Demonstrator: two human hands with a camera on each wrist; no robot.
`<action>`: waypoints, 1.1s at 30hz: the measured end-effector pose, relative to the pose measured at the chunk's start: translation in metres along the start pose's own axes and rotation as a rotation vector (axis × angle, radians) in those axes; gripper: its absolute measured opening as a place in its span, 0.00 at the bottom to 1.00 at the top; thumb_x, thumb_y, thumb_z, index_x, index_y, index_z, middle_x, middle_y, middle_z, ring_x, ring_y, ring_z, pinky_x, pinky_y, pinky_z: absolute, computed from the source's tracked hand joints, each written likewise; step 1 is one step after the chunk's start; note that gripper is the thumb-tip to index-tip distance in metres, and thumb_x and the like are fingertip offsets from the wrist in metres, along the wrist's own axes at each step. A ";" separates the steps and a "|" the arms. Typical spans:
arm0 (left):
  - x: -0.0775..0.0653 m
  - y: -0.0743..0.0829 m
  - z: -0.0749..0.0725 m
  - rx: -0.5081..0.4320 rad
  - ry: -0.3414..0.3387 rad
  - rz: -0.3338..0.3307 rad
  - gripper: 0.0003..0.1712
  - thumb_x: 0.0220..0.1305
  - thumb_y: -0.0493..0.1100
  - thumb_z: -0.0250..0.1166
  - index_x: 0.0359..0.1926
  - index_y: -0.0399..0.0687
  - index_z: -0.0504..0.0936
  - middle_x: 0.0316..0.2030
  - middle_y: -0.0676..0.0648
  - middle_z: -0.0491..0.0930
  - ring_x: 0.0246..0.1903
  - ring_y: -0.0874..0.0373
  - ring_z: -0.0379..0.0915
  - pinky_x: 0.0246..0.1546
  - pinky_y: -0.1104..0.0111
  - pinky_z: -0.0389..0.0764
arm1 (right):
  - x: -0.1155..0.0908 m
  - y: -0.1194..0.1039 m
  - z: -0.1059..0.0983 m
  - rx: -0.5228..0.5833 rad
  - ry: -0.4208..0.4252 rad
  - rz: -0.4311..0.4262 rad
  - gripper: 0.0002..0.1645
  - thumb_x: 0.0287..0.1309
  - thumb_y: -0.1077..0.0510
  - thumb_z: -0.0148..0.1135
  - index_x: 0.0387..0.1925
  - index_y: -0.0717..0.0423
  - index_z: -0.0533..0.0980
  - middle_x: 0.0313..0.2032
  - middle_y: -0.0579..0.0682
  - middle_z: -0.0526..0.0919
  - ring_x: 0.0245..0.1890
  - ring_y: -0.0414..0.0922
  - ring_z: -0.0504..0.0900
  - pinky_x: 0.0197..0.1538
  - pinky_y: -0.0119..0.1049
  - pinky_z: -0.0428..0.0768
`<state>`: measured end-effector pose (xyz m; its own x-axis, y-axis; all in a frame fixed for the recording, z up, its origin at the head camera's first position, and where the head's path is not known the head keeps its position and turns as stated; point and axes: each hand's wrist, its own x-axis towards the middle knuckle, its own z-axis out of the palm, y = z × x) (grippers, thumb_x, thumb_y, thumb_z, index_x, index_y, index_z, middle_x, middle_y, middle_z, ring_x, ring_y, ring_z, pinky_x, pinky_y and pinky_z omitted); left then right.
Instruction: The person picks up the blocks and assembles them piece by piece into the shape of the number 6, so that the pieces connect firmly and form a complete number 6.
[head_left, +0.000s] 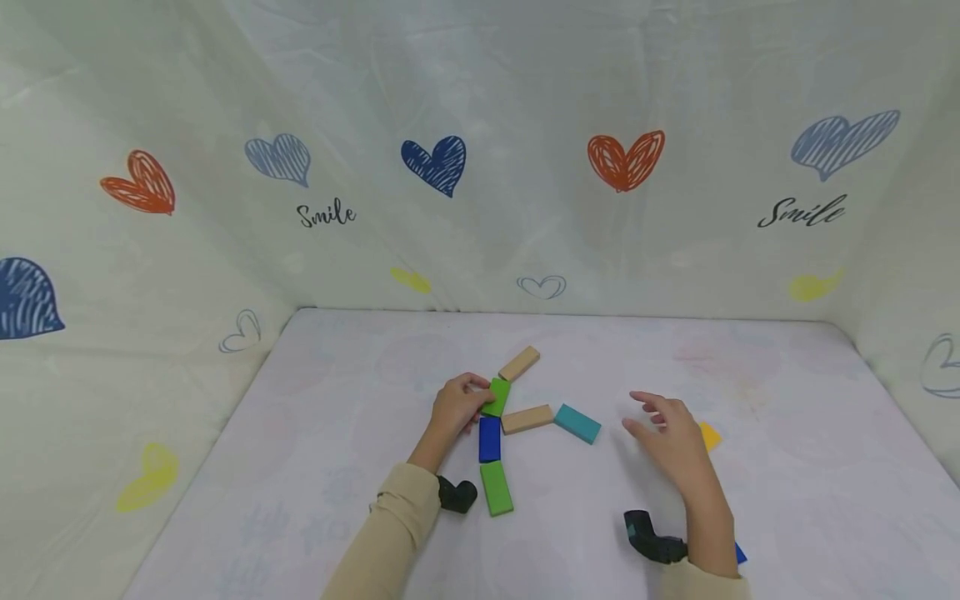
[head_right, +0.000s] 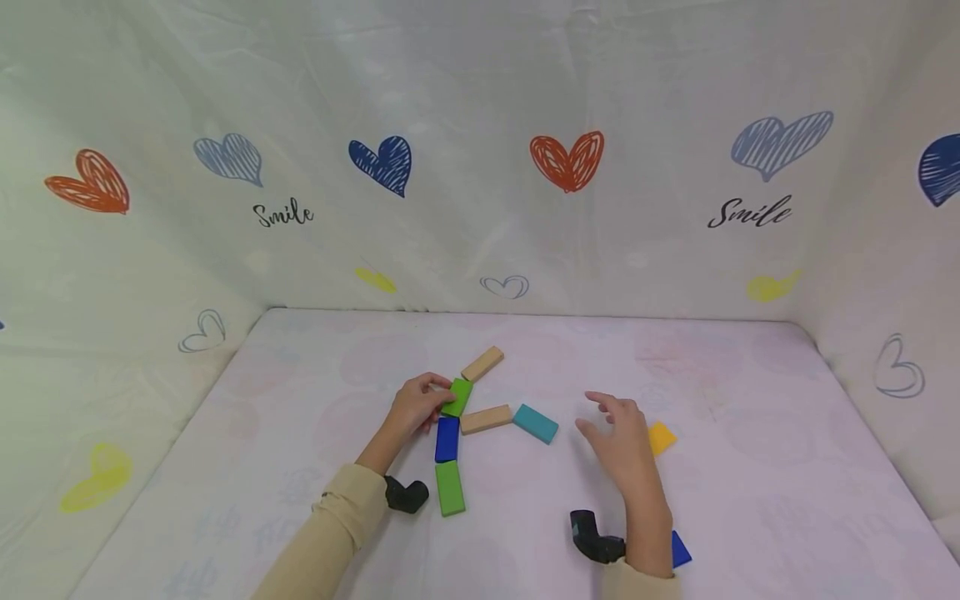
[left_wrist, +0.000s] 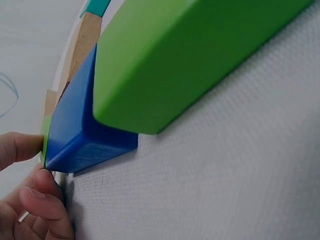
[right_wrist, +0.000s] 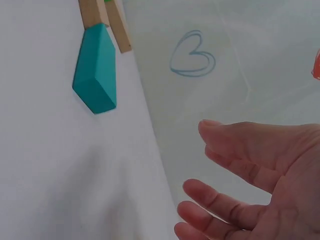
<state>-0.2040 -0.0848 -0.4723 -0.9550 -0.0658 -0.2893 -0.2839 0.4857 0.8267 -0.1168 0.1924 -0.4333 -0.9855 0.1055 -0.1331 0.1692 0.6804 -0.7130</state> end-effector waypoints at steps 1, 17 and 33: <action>0.000 0.000 0.000 0.000 0.001 0.001 0.14 0.53 0.42 0.65 0.41 0.44 0.80 0.15 0.52 0.68 0.09 0.63 0.61 0.07 0.76 0.64 | -0.001 0.002 -0.004 -0.001 0.006 0.006 0.30 0.61 0.54 0.55 0.63 0.59 0.64 0.55 0.66 0.67 0.54 0.60 0.67 0.55 0.56 0.72; 0.002 -0.001 0.001 -0.002 0.001 0.009 0.14 0.53 0.42 0.66 0.41 0.44 0.80 0.15 0.52 0.68 0.09 0.63 0.61 0.07 0.76 0.63 | -0.003 0.040 -0.035 -0.039 -0.003 0.176 0.38 0.60 0.51 0.56 0.65 0.67 0.57 0.62 0.75 0.52 0.62 0.69 0.52 0.62 0.65 0.55; 0.001 -0.001 0.000 -0.006 0.007 0.030 0.13 0.52 0.41 0.65 0.40 0.43 0.80 0.14 0.53 0.68 0.08 0.64 0.61 0.06 0.77 0.63 | -0.001 0.060 -0.034 -0.046 -0.051 0.367 0.54 0.49 0.47 0.65 0.67 0.69 0.47 0.59 0.80 0.44 0.57 0.72 0.47 0.55 0.67 0.62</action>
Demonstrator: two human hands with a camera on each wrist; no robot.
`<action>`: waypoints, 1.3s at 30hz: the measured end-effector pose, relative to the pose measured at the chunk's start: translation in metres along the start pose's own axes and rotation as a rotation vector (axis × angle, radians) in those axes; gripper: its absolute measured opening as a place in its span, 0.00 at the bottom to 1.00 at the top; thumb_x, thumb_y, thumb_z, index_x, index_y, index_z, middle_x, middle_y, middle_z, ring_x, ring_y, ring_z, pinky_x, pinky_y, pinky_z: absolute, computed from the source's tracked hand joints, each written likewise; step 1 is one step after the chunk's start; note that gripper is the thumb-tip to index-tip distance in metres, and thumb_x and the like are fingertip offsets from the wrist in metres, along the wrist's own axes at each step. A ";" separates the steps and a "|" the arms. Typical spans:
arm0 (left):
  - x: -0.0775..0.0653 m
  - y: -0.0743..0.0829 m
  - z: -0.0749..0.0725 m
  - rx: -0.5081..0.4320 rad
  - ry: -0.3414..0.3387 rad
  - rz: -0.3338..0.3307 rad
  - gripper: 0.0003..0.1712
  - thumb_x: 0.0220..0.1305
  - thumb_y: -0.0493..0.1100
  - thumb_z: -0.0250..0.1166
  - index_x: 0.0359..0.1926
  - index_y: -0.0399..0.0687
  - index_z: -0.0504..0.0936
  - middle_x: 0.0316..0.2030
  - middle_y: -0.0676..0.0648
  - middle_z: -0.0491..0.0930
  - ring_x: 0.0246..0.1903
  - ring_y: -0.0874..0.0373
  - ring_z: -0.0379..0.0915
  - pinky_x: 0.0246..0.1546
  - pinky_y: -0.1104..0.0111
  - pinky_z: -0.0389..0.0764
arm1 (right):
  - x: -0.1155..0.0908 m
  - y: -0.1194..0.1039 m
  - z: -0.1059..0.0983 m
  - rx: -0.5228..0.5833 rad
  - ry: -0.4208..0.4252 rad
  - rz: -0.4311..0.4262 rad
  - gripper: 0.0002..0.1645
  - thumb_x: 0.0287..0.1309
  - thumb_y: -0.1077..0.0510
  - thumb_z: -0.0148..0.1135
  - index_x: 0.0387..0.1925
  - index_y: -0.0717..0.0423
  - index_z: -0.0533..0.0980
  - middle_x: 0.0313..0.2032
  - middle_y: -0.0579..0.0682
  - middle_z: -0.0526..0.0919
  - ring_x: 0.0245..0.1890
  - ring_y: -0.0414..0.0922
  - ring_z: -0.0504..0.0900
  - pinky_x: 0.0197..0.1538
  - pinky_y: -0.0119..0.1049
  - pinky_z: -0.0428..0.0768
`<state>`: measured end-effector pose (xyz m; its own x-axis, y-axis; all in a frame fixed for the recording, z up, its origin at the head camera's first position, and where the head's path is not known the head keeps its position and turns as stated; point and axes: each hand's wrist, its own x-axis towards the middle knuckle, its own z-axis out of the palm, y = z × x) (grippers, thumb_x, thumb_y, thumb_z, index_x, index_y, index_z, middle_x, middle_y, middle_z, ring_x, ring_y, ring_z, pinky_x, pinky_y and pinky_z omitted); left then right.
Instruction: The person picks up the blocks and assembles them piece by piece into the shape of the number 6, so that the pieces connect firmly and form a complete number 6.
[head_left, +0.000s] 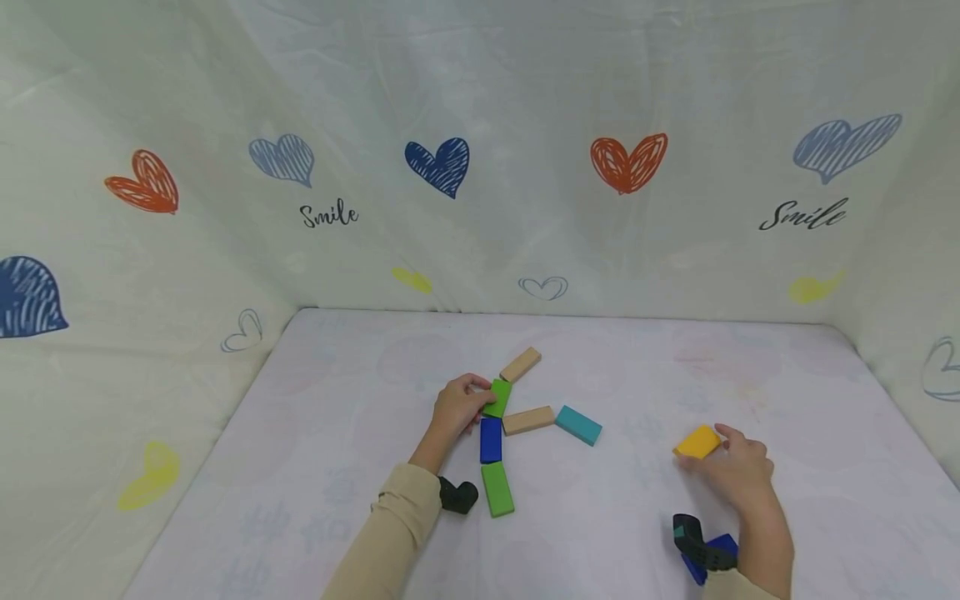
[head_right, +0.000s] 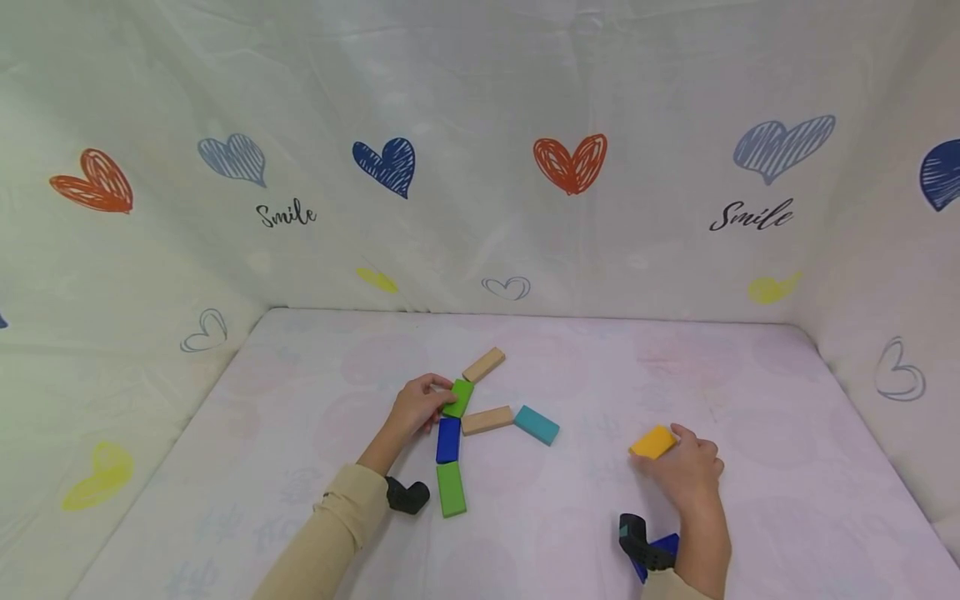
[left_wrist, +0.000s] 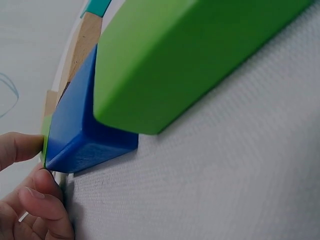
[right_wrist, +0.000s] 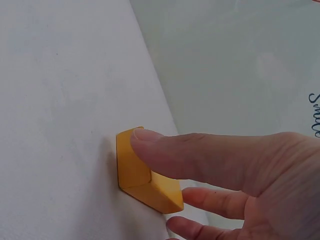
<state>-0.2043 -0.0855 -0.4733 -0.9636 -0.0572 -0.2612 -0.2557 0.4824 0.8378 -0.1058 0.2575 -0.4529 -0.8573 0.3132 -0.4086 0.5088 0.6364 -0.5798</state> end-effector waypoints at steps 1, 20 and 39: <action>0.000 0.000 0.000 0.000 0.001 0.000 0.13 0.52 0.41 0.65 0.40 0.43 0.80 0.14 0.53 0.68 0.07 0.64 0.61 0.06 0.77 0.63 | 0.000 0.001 0.001 0.000 0.004 0.002 0.55 0.49 0.46 0.65 0.66 0.69 0.48 0.59 0.80 0.44 0.56 0.72 0.48 0.55 0.67 0.63; 0.001 -0.002 0.000 -0.012 -0.005 -0.017 0.13 0.52 0.42 0.66 0.41 0.44 0.80 0.15 0.52 0.68 0.07 0.64 0.61 0.06 0.76 0.63 | 0.002 0.004 0.006 0.011 0.017 -0.038 0.52 0.49 0.51 0.65 0.63 0.74 0.48 0.54 0.75 0.55 0.53 0.68 0.53 0.51 0.61 0.65; 0.002 -0.001 0.000 0.003 0.001 -0.026 0.13 0.52 0.43 0.66 0.40 0.45 0.80 0.15 0.52 0.69 0.08 0.64 0.61 0.06 0.76 0.63 | -0.007 -0.009 0.012 -0.018 -0.073 -0.164 0.53 0.48 0.49 0.68 0.62 0.75 0.50 0.47 0.70 0.66 0.43 0.56 0.69 0.41 0.41 0.73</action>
<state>-0.2059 -0.0859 -0.4745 -0.9568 -0.0707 -0.2819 -0.2800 0.4836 0.8293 -0.1031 0.2411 -0.4530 -0.9206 0.1525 -0.3594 0.3600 0.6879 -0.6302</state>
